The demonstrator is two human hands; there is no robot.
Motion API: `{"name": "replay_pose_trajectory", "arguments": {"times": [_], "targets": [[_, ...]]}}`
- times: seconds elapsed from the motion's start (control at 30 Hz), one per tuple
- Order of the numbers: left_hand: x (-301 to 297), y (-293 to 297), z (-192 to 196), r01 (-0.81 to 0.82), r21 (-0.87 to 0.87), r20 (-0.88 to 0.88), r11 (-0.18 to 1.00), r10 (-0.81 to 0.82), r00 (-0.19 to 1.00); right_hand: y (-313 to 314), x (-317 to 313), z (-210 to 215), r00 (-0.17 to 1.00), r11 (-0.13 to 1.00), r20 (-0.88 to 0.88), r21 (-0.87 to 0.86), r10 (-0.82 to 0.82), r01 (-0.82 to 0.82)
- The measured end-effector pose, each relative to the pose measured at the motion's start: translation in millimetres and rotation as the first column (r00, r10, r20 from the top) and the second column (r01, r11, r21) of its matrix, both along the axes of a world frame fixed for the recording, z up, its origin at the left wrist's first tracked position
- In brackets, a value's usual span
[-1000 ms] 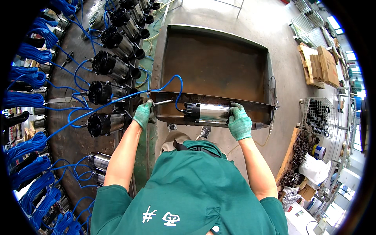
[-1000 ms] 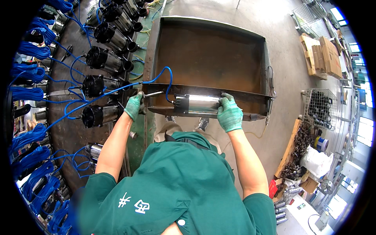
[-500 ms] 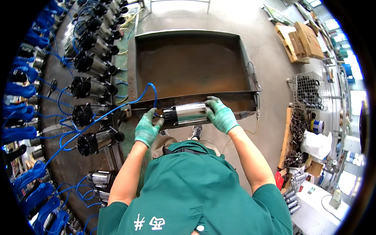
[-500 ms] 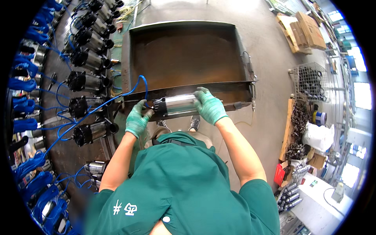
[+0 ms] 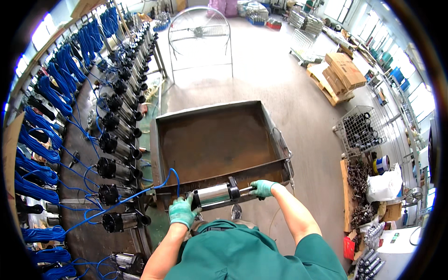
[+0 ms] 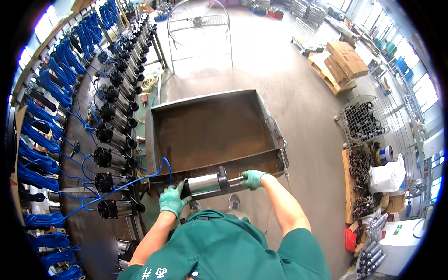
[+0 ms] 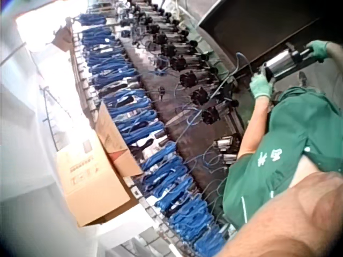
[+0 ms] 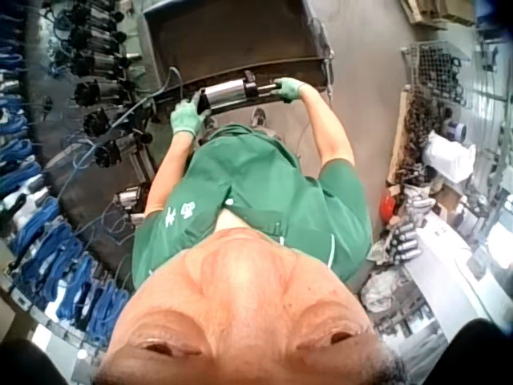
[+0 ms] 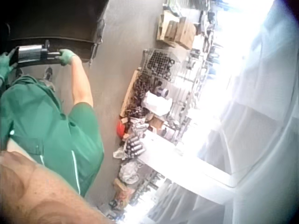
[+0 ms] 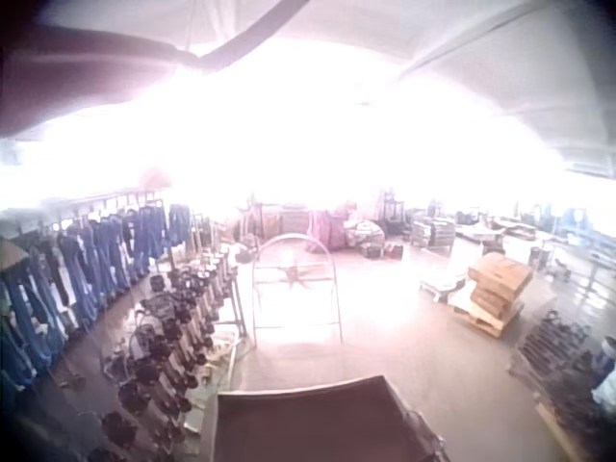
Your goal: The person repeatedly picks up cylindrical electric motors from a rack, submerges them in a water-filled metal tray, and then removes them. The person handles the motors one at a time, connecting or disconnecting blue cables as needed during the process.
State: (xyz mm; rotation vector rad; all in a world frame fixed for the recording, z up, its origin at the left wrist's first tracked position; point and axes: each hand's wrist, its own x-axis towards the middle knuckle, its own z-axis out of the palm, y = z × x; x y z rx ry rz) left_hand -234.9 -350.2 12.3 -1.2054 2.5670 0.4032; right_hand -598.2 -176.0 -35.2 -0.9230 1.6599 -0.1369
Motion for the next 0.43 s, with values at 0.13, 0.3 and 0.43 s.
{"name": "replay_pose_trajectory", "arguments": {"times": [0.13,0.3,0.43], "targets": [[-6,0,-4,-0.005,0.025,0.023,1.000,0.005,1.000,4,-5,-21,0.825,0.869,-0.478,-0.217,0.302,-0.444],[-3,1,2,-0.073,0.075,0.055,0.995,0.069,0.996,13,21,-24,0.770,0.899,-0.632,-0.281,0.091,-0.336],[-11,2,9,-0.075,0.081,0.073,0.994,0.069,0.995,0,9,0,0.980,0.977,0.040,0.098,-0.193,0.188]]}}
